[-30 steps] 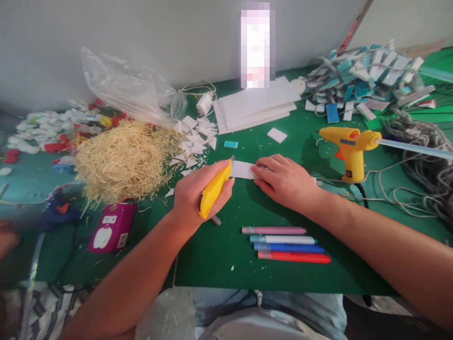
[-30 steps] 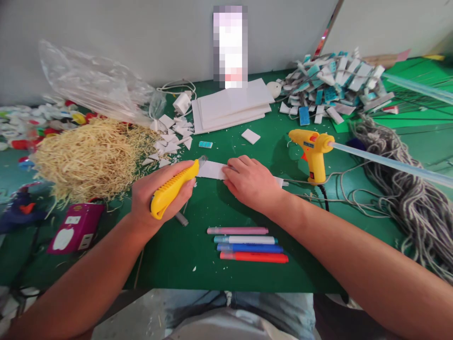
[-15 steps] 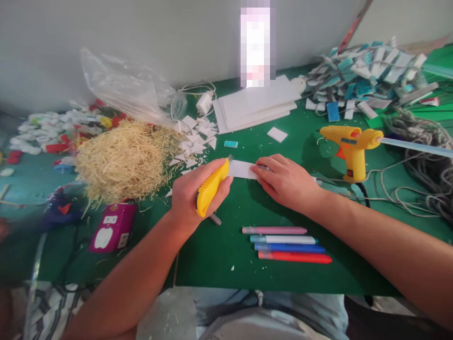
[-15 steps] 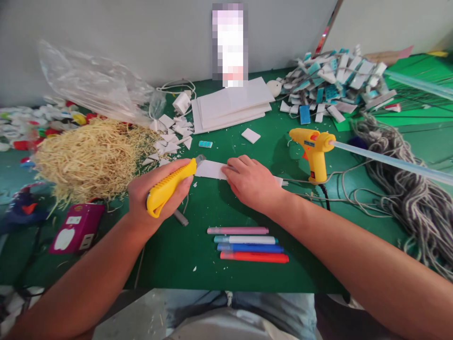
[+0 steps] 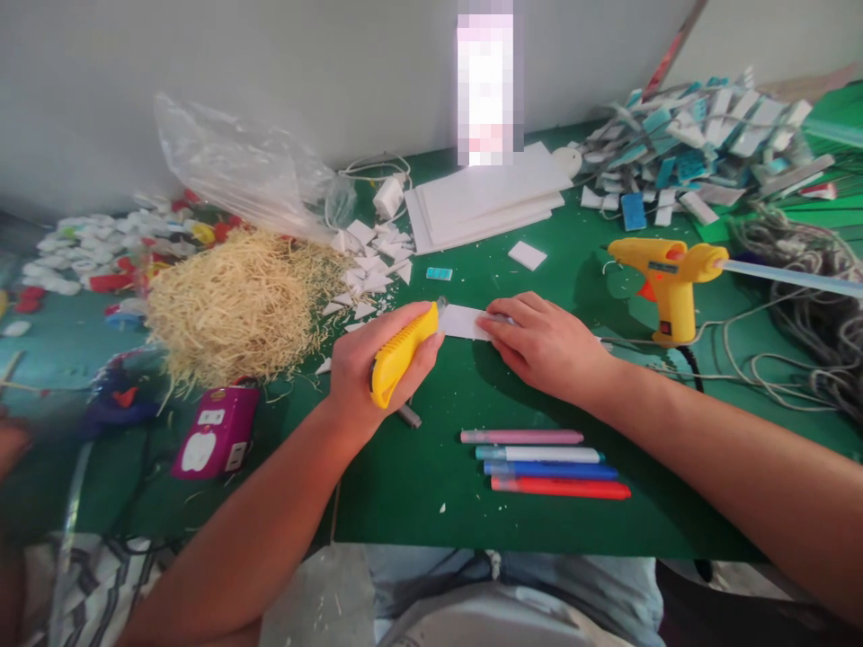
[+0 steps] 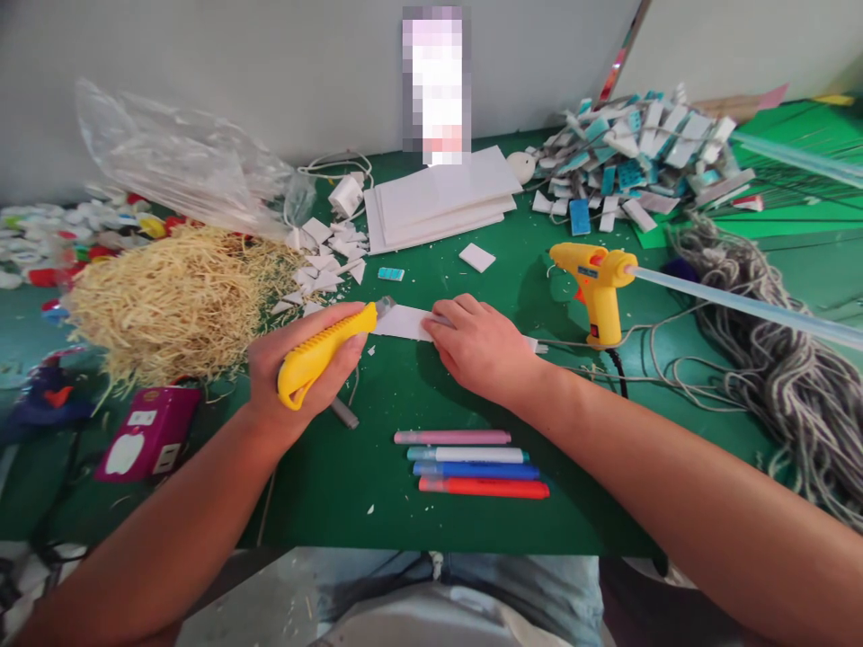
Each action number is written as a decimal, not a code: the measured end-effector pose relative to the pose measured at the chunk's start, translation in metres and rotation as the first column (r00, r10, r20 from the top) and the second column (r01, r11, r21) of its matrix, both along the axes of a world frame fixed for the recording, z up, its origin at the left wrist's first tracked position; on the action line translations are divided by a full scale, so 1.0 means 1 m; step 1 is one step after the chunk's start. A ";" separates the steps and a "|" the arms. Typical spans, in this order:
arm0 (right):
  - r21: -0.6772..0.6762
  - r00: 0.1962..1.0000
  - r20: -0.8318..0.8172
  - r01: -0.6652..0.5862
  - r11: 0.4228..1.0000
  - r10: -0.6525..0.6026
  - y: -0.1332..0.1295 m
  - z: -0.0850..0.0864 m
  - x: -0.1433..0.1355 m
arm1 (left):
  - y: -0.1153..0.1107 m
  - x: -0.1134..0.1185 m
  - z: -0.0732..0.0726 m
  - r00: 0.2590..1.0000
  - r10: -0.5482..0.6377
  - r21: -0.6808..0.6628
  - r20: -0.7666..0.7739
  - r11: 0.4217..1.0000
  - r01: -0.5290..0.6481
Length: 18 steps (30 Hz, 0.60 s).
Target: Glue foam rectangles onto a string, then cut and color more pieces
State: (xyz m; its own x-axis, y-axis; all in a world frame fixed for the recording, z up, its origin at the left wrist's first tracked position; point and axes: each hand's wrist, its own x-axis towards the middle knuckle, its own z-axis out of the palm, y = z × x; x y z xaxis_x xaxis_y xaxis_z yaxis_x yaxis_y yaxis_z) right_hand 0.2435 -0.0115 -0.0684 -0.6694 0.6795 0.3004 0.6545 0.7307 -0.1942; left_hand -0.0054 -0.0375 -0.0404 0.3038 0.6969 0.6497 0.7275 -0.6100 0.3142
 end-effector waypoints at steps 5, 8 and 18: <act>0.015 1.000 0.001 0.003 1.000 -0.003 0.000 0.000 0.001 | -0.002 0.002 0.000 0.999 -0.028 -0.004 0.021 1.000 0.028; 0.028 1.000 0.010 -0.001 1.000 0.000 0.000 0.000 0.001 | -0.002 0.003 0.000 0.999 -0.049 -0.006 0.023 0.999 0.049; 0.007 1.000 0.000 0.013 1.000 -0.013 0.000 0.001 0.000 | -0.006 0.008 0.002 0.955 -0.075 0.088 -0.288 0.991 0.105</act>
State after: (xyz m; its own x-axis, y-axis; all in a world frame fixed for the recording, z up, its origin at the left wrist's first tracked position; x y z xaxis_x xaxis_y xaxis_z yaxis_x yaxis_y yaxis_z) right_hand 0.2431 -0.0113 -0.0675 -0.6601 0.6863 0.3054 0.6643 0.7231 -0.1894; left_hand 0.0029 -0.0439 -0.0379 0.5441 0.5934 0.5931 0.7183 -0.6948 0.0361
